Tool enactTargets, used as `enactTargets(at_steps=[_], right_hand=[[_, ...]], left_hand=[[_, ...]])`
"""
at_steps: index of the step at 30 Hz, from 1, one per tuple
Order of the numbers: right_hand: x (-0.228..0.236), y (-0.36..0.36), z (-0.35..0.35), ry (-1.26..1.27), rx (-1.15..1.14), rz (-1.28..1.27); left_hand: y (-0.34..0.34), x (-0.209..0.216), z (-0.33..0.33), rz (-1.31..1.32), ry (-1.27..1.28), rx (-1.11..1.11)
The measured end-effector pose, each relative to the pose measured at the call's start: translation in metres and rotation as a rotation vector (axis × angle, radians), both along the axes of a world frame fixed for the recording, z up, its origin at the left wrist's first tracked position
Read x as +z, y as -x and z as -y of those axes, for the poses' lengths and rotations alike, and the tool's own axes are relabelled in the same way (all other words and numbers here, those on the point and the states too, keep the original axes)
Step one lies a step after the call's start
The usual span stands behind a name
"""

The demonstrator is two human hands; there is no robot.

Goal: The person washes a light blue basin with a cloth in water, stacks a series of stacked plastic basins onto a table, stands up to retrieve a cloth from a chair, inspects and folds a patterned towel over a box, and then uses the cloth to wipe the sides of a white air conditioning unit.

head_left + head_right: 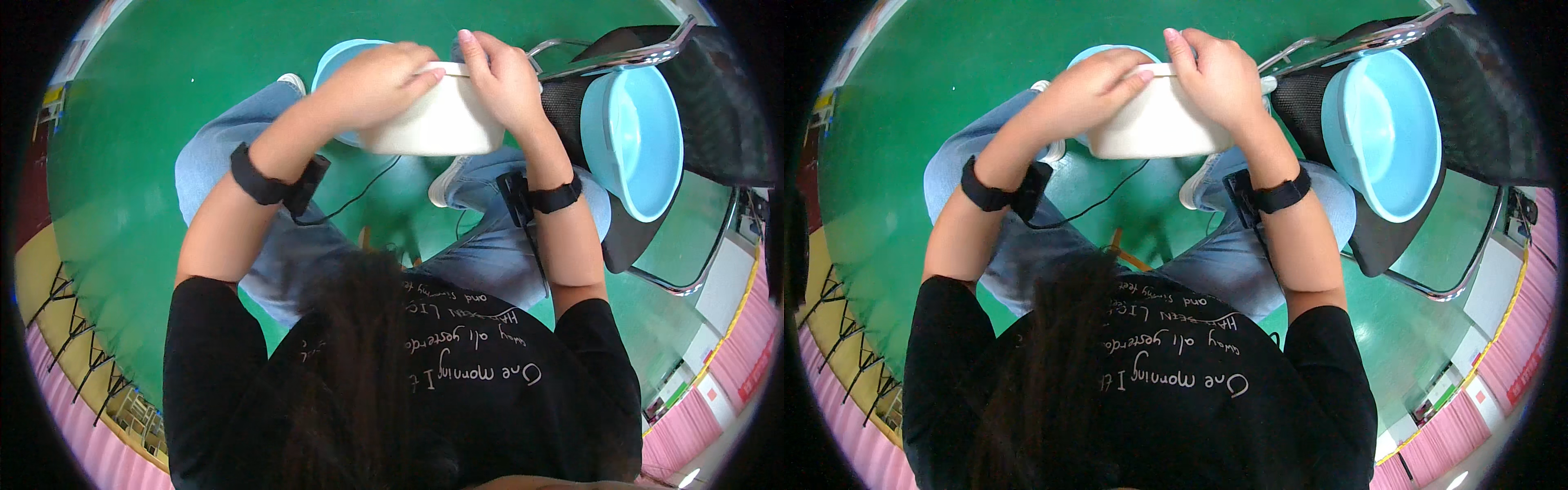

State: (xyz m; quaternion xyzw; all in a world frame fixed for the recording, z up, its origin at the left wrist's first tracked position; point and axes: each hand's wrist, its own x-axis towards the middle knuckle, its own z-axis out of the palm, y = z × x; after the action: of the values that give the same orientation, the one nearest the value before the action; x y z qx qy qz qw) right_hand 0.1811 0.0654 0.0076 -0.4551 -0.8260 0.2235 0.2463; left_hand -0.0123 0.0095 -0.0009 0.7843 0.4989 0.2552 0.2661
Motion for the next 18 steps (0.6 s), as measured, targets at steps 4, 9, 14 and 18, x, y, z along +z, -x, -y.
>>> enactTargets(at_steps=[4, 9, 14, 18], right_hand=[[-0.003, 0.001, 0.002, 0.132, -0.031, -0.030], [0.008, 0.002, 0.004, 0.069, 0.032, -0.136], [0.017, -0.001, 0.004, 0.004, 0.060, -0.196], [0.018, -0.016, -0.008, -0.039, 0.066, -0.287]], left_hand=[[-0.012, 0.007, 0.002, -0.080, 0.228, 0.090], [-0.012, 0.013, 0.003, 0.133, 0.177, 0.293], [-0.003, 0.024, 0.001, 0.170, -0.014, 0.383], [0.014, 0.024, -0.003, 0.459, 0.035, 0.331]])
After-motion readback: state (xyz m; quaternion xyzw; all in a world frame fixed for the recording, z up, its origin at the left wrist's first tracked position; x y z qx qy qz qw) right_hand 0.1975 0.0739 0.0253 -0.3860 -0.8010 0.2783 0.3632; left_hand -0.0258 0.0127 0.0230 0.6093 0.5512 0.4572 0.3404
